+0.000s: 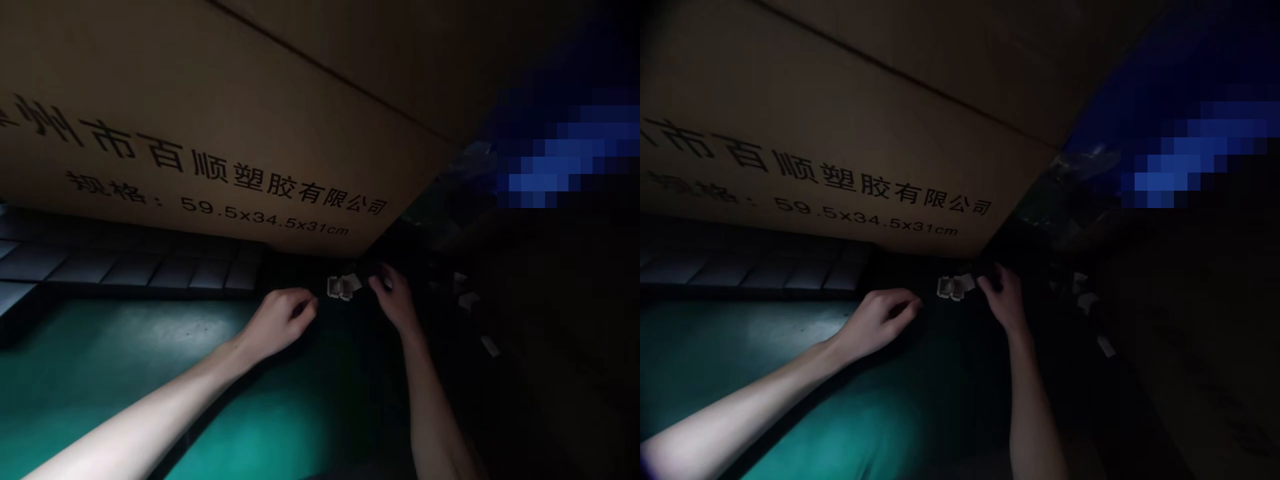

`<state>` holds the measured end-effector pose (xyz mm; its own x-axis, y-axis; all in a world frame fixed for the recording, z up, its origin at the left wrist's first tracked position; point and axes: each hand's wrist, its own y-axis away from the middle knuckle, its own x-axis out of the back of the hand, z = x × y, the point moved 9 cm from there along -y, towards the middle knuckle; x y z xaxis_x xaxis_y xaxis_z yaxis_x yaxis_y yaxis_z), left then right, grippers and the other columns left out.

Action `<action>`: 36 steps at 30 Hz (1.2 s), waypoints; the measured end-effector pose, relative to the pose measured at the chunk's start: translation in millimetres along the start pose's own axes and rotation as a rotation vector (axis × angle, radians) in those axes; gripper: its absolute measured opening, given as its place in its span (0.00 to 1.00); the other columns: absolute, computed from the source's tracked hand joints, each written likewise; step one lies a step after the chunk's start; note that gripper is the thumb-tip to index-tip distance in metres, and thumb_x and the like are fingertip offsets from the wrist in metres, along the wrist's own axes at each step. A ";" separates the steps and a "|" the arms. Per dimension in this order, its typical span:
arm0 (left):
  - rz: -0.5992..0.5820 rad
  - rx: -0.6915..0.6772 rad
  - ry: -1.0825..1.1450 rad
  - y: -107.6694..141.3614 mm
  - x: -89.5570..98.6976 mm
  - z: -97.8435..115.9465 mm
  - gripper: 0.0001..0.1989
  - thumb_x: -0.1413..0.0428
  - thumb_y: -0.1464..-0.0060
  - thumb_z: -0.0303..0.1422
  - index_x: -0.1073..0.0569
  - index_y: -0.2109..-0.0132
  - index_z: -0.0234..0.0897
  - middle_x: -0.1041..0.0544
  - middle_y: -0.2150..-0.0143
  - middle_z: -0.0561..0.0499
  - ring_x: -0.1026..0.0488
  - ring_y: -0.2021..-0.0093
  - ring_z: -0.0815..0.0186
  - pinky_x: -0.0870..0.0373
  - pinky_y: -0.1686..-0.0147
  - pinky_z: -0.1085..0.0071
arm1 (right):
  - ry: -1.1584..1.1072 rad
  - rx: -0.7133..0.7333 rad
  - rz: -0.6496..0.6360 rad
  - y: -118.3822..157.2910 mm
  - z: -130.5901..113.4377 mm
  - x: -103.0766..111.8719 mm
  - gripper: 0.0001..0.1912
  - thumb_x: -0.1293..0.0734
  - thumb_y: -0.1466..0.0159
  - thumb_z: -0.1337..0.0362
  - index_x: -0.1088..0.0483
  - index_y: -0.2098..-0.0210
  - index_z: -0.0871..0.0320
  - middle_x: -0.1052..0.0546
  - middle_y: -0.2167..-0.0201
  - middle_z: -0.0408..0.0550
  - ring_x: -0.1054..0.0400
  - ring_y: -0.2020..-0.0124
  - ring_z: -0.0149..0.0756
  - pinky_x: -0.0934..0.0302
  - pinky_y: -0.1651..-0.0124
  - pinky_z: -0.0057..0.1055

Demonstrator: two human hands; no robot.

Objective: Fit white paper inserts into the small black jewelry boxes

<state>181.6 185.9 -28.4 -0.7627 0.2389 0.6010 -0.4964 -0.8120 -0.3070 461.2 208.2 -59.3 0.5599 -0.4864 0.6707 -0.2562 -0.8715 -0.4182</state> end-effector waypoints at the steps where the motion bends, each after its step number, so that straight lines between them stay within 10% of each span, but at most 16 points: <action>1: -0.001 -0.006 0.003 0.1 -0.4 0.3 0.14 0.50 0.34 0.33 0.22 0.65 0.36 0.21 0.70 0.51 0.26 0.71 0.66 0.37 0.71 0.71 | 0.021 0.068 -0.050 1.9 -9.9 -8.3 0.30 0.33 0.37 0.40 0.26 0.45 0.55 0.24 0.45 0.59 0.31 0.43 0.51 0.37 0.39 0.52; 15: 0.015 0.356 0.517 -1.7 -1.0 -31.2 0.16 0.49 0.36 0.42 0.21 0.58 0.35 0.22 0.67 0.48 0.28 0.74 0.67 0.33 0.81 0.74 | -0.021 0.386 0.265 19.6 -74.6 26.2 0.10 0.34 0.35 0.66 0.23 0.56 0.52 0.27 0.45 0.54 0.31 0.41 0.48 0.34 0.39 0.52; 27: -0.137 0.499 1.040 3.9 -22.1 -24.0 0.29 0.50 0.37 0.58 0.23 0.48 0.37 0.19 0.54 0.41 0.22 0.53 0.55 0.23 0.55 0.61 | -0.351 0.669 -0.104 70.6 -167.1 -22.7 0.20 0.34 0.37 0.76 0.24 0.55 0.44 0.33 0.38 0.46 0.44 0.29 0.51 0.38 0.33 0.59; 36: 0.016 0.270 0.802 -1.3 -9.7 -18.3 0.24 0.49 0.35 0.52 0.26 0.47 0.38 0.19 0.53 0.44 0.22 0.51 0.57 0.24 0.53 0.63 | -0.726 0.121 -0.099 62.6 -121.4 -54.4 0.34 0.26 0.40 0.63 0.44 0.39 0.46 0.29 0.43 0.52 0.26 0.47 0.40 0.25 0.50 0.38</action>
<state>182.1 194.3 -47.3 -0.8825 0.4494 -0.1388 -0.4450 -0.8933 -0.0631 319.1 172.6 -47.6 0.9666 -0.2059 0.1528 -0.1124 -0.8759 -0.4692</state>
